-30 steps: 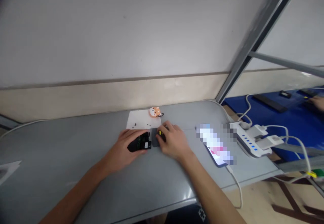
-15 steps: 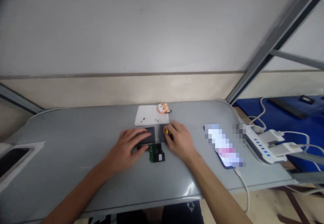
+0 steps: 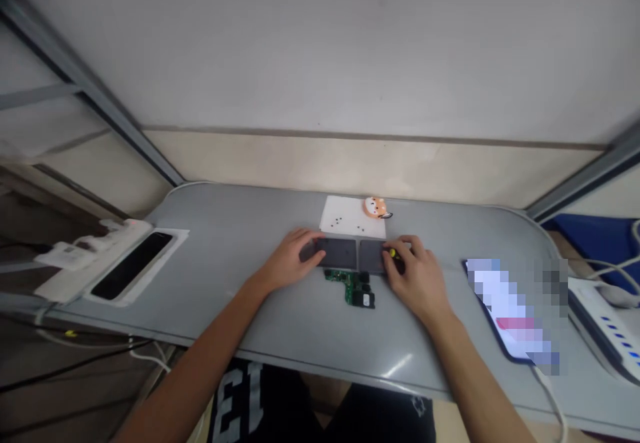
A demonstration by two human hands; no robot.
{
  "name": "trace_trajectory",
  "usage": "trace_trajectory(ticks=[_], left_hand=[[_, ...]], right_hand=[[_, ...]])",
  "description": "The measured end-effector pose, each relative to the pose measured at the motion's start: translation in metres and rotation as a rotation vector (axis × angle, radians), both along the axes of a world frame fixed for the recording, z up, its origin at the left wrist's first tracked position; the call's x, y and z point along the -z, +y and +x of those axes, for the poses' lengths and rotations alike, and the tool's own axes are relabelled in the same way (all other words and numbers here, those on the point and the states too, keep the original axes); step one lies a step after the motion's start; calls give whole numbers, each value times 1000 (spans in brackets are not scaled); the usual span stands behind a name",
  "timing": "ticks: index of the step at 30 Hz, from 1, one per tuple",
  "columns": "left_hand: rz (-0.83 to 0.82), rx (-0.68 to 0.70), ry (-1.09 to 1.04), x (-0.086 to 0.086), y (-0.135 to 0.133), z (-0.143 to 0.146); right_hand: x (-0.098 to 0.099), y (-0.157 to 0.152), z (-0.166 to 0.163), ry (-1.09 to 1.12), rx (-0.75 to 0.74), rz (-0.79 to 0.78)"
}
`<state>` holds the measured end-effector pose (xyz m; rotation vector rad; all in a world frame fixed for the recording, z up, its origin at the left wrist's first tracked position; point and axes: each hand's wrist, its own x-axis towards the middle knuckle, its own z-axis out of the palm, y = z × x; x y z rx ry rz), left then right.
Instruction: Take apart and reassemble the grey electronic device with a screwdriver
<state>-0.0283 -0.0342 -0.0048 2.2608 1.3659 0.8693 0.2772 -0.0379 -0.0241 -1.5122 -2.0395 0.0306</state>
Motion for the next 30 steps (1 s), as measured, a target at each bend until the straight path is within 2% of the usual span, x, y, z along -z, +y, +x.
trace_trajectory(ticks=[17,25,30], left_hand=[[-11,-56,69,6,7,-9],[80,-141,110,10,13,-13],[90,-122,147,9,13,-16]], right_hand=[[-8,-1,-11,38,14,-22],[-5,2,-6,52,41,5],[-7,1,-6,80,-4,15]])
